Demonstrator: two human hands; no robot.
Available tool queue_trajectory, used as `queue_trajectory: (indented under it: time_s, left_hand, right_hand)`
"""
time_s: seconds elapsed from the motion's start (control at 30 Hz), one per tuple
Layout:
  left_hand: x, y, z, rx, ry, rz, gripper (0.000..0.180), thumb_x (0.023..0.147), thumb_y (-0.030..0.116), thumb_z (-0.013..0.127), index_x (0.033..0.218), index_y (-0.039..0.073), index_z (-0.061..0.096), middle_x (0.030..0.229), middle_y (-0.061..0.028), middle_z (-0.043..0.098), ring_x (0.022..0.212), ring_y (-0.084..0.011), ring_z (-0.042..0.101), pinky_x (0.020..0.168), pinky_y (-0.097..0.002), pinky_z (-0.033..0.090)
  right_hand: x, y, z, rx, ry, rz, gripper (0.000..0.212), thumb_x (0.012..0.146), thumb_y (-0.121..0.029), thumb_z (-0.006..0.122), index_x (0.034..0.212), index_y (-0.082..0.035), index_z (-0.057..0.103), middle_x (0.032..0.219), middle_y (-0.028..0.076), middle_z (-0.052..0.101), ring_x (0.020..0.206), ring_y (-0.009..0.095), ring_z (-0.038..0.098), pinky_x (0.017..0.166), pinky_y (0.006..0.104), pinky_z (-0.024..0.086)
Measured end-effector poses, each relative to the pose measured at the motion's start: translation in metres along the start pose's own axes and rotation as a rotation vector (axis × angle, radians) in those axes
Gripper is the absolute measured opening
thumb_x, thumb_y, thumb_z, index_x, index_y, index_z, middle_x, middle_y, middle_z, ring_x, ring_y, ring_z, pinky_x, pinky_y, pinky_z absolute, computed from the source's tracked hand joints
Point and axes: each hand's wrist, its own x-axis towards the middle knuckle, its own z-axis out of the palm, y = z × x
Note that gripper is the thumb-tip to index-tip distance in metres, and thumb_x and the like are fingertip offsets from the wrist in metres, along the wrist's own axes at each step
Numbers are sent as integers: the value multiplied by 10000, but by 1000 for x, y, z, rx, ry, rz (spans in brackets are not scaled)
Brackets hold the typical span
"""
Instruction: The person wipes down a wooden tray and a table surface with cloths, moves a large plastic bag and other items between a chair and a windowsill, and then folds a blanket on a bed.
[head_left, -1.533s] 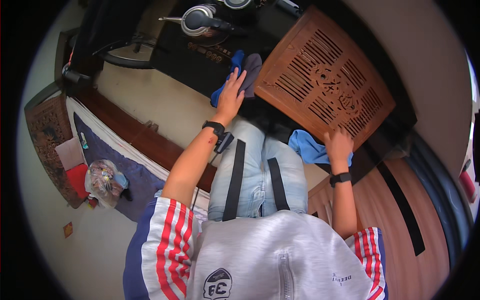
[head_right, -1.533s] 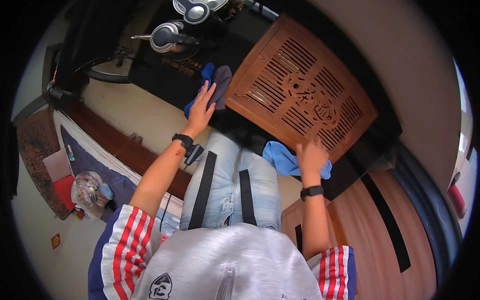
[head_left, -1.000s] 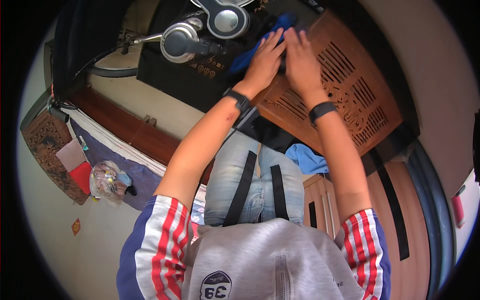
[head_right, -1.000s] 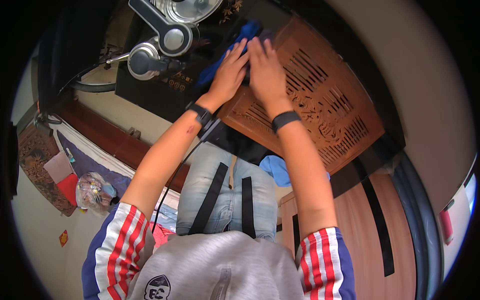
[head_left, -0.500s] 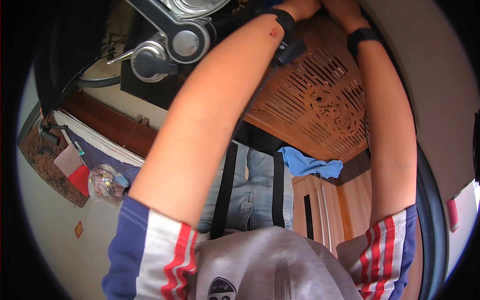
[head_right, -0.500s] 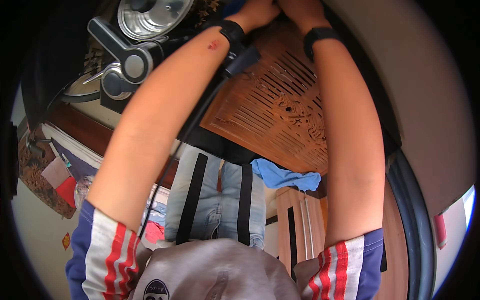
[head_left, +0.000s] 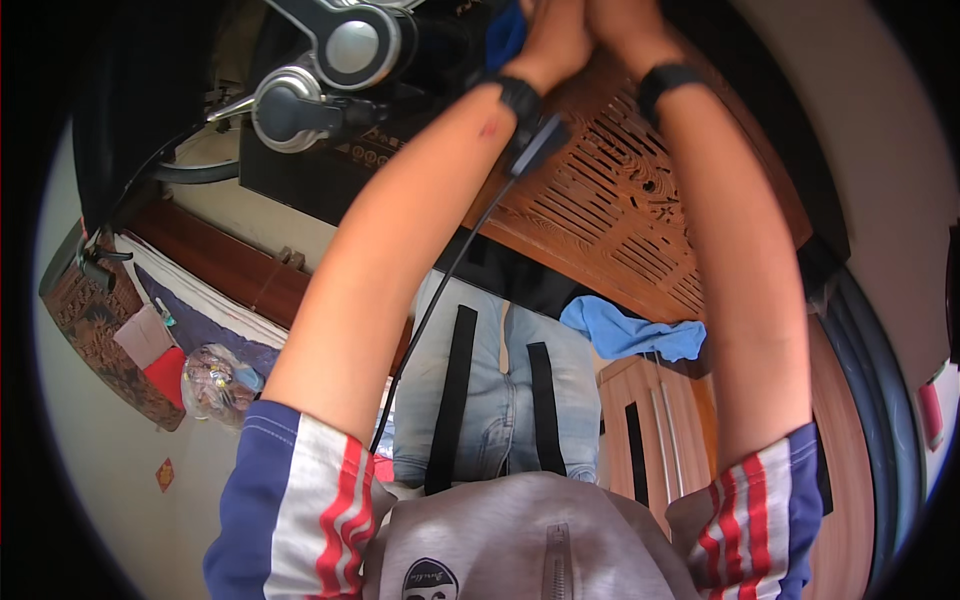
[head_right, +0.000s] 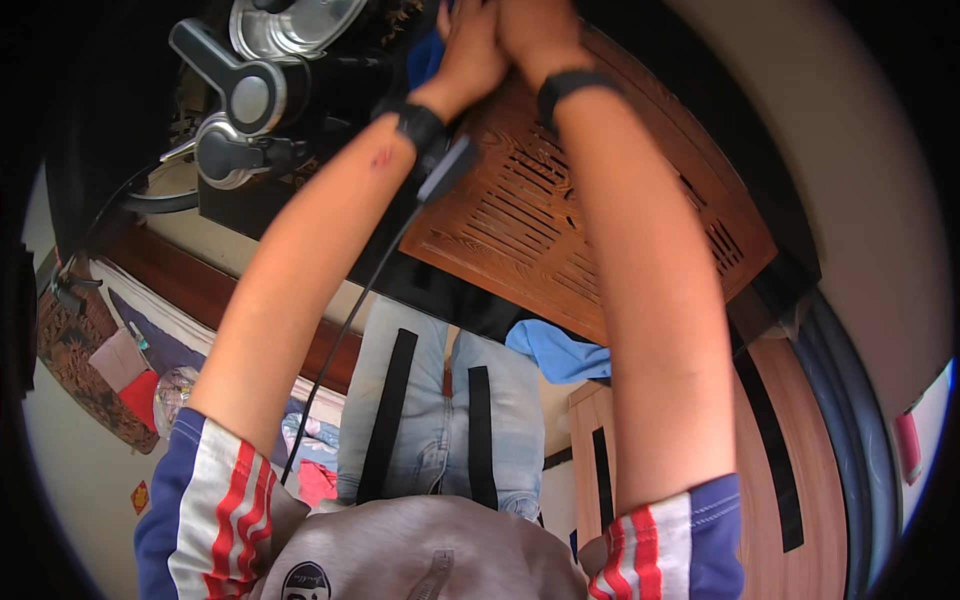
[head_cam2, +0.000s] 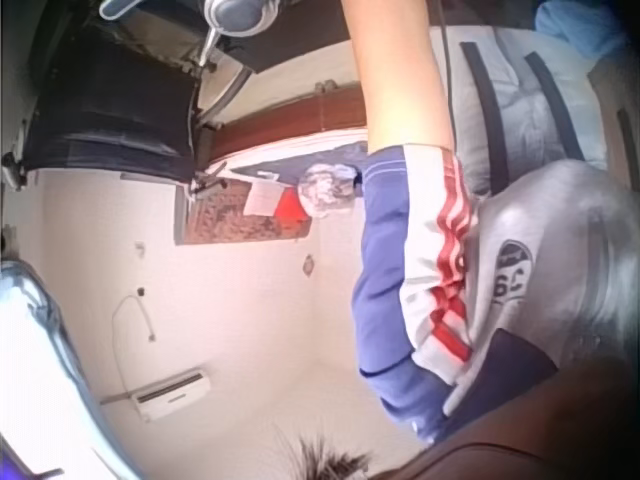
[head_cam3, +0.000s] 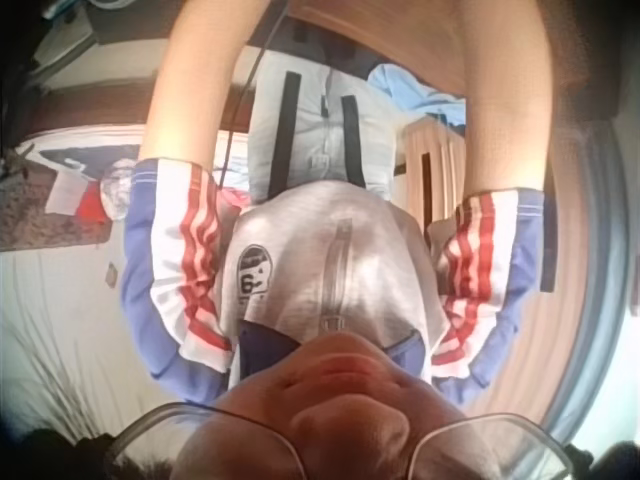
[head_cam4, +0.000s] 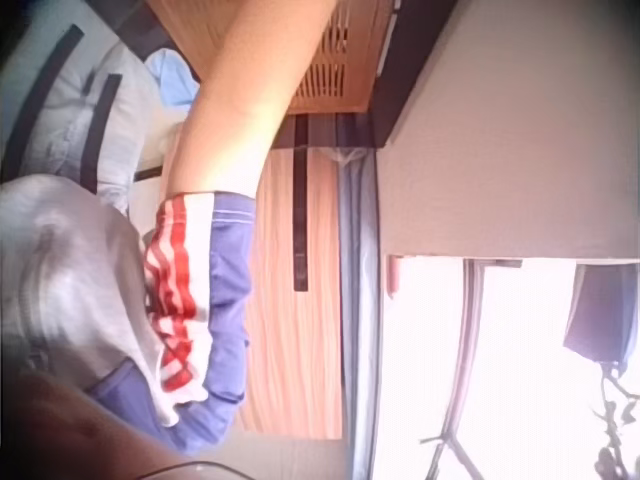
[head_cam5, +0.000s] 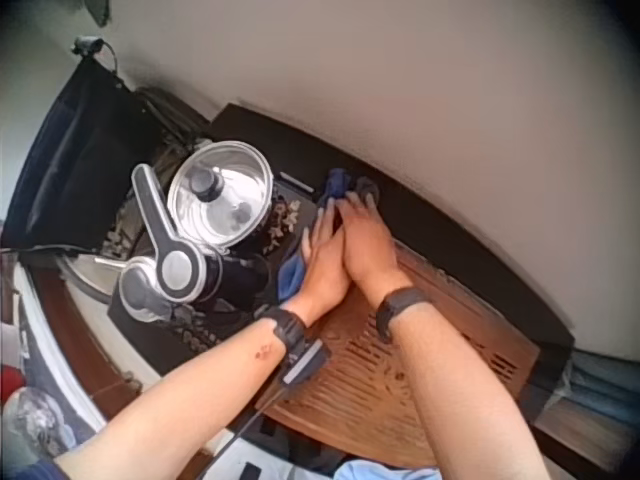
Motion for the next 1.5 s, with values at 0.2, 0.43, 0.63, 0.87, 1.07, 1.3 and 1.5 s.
queue_trajectory:
  time_s: [0.2, 0.43, 0.63, 0.87, 1.07, 1.3, 1.5]
  left_hand:
    - [-138, -8, -69, 78, -231, -92, 644, 879, 139, 588, 1479, 80, 362, 1613, -216, 108, 1489, -410, 101, 1151, -576, 84]
    - [-291, -20, -137, 150, -365, -235, 662, 920, 176, 577, 1479, -20, 281, 1566, -300, 81, 1457, -467, 99, 1156, -592, 91]
    - [-350, -25, -164, 242, -409, -258, 671, 910, 151, 604, 1463, -29, 268, 1541, -317, 89, 1445, -490, 79, 1156, -588, 83]
    - [-315, -15, -157, -32, -189, -286, 513, 852, 18, 651, 1333, 23, 474, 1508, -297, 203, 1274, -464, 383, 1050, -507, 359]
    - [-203, 15, -119, -34, -217, 183, 456, 814, -38, 636, 1255, 71, 595, 1463, -243, 373, 1258, -400, 458, 1015, -451, 402]
    - [-73, 27, -54, 130, -355, 499, 663, 757, -64, 551, 1366, 199, 559, 1440, -38, 496, 1203, -337, 505, 982, -448, 419]
    - [-76, 4, -54, 50, -421, 474, 511, 760, 12, 646, 1261, 109, 615, 1348, -73, 567, 1169, -342, 509, 1026, -408, 408]
  right_hand:
    - [-105, -102, -5, 217, -187, 28, 534, 806, -19, 568, 1336, -62, 517, 1451, 142, 455, 1377, 428, 359, 1104, 448, 377]
    - [-210, -206, 13, 270, -325, -36, 476, 819, -99, 564, 1285, 2, 559, 1409, 154, 494, 1380, 365, 373, 1135, 397, 352]
    - [-247, -246, 21, 302, -331, -60, 456, 814, -118, 582, 1262, -38, 580, 1394, 108, 509, 1352, 365, 396, 1073, 401, 416]
    - [-229, -226, 7, 450, -232, 67, 227, 708, -61, 637, 934, -43, 625, 1010, 98, 579, 985, 325, 510, 840, 396, 501]
    - [-196, -162, -51, 191, 96, 171, 315, 695, -60, 677, 1007, -64, 635, 974, 105, 563, 945, 323, 517, 831, 419, 477]
    - [-142, -62, -45, -59, 449, 327, 565, 705, -241, 758, 1215, -46, 614, 1166, 150, 601, 1066, 341, 531, 907, 412, 489]
    - [-156, -63, -21, 61, 324, 369, 518, 700, -251, 747, 1146, -5, 652, 1112, 146, 618, 1038, 329, 548, 893, 407, 503]
